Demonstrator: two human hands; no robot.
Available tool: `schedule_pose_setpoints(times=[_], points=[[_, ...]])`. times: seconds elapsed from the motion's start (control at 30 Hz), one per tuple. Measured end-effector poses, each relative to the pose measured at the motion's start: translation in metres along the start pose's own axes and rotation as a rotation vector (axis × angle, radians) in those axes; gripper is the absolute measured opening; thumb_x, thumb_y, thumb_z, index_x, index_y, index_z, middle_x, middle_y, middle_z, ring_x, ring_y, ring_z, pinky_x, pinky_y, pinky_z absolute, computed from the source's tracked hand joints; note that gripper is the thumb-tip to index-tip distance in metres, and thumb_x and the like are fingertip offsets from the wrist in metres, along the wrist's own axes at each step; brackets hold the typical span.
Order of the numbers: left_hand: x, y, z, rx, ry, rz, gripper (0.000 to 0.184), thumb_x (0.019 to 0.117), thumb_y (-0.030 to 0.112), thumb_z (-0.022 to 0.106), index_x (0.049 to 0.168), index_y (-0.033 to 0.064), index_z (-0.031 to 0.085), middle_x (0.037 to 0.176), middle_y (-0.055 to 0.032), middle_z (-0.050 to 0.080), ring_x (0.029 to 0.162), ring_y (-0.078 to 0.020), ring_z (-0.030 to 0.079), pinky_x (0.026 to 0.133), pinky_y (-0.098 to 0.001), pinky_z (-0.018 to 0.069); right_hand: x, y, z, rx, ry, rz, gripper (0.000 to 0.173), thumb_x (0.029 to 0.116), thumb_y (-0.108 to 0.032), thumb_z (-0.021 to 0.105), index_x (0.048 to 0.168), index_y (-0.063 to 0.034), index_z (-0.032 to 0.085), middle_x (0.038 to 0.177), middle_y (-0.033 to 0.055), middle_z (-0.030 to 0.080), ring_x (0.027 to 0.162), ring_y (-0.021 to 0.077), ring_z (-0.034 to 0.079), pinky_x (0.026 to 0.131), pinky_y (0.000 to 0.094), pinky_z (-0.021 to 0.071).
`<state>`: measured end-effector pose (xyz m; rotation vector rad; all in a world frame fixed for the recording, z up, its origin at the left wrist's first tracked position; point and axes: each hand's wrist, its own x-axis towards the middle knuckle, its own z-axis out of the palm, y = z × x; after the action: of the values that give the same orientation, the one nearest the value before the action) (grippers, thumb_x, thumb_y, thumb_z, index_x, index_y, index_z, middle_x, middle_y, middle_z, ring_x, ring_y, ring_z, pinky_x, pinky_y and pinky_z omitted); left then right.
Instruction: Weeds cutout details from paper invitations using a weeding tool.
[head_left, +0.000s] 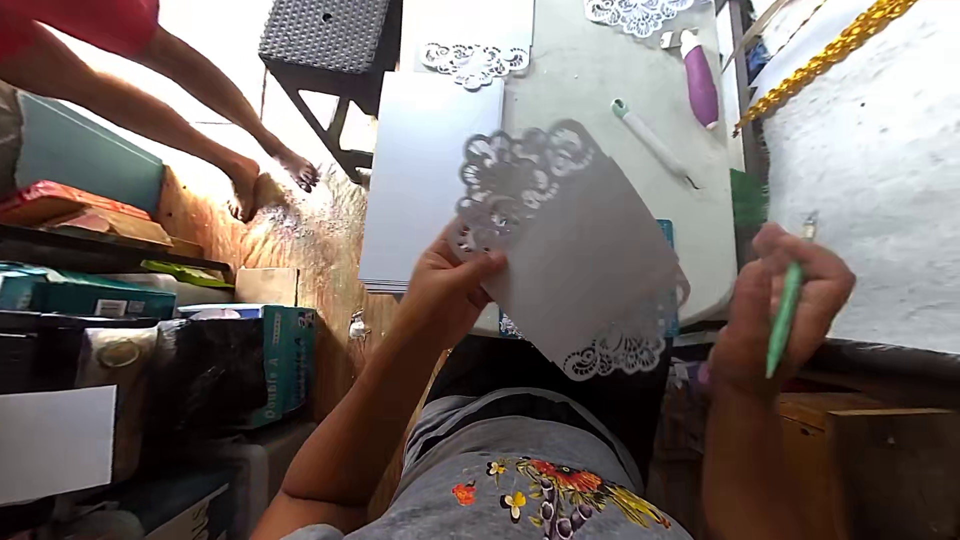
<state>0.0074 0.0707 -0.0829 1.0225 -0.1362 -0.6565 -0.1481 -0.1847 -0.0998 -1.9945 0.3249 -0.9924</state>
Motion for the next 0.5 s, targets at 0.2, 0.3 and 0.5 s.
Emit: schedule_pose_setpoints(times=[0.2,0.3,0.5], points=[[0.021,-0.032,0.025,0.038,-0.213,-0.249,0.039,0.0931,-0.012,0.053,0.126,0.0085,0.051,0.103,-0.002,0.072,0.09,-0.0116,0.072,0.08,-0.0312,0.0625,0.007,-0.006,-0.004,0.042,-0.26,0.335,0.037,0.0954,-0.014,0.07,0.128,-0.0098,0.052,0.128,0.0008,0.064,0.097,0.0057,0.069,0.081,0.0237,0.0601],[0.027,-0.039,0.027,0.056,-0.165,-0.259,0.041,0.0923,-0.013,0.05,0.128,0.0064,0.049,0.104,-0.003,0.07,0.09,-0.0114,0.071,0.081,-0.0311,0.0617,0.0,0.006,0.001,-0.138,-0.155,0.237,0.027,0.1037,-0.017,0.06,0.125,-0.0008,0.058,0.119,0.0085,0.066,0.1,0.0084,0.066,0.086,0.0254,0.0563],[0.018,-0.053,0.036,0.187,-0.176,-0.241,0.034,0.0999,-0.006,0.046,0.129,0.0092,0.052,0.106,-0.0012,0.069,0.088,-0.0077,0.069,0.077,-0.0273,0.0602,-0.009,-0.003,0.047,-0.009,-0.188,-0.032,0.023,0.1026,-0.009,0.059,0.119,0.0077,0.059,0.116,0.0137,0.065,0.106,0.0129,0.065,0.093,0.029,0.0555]])
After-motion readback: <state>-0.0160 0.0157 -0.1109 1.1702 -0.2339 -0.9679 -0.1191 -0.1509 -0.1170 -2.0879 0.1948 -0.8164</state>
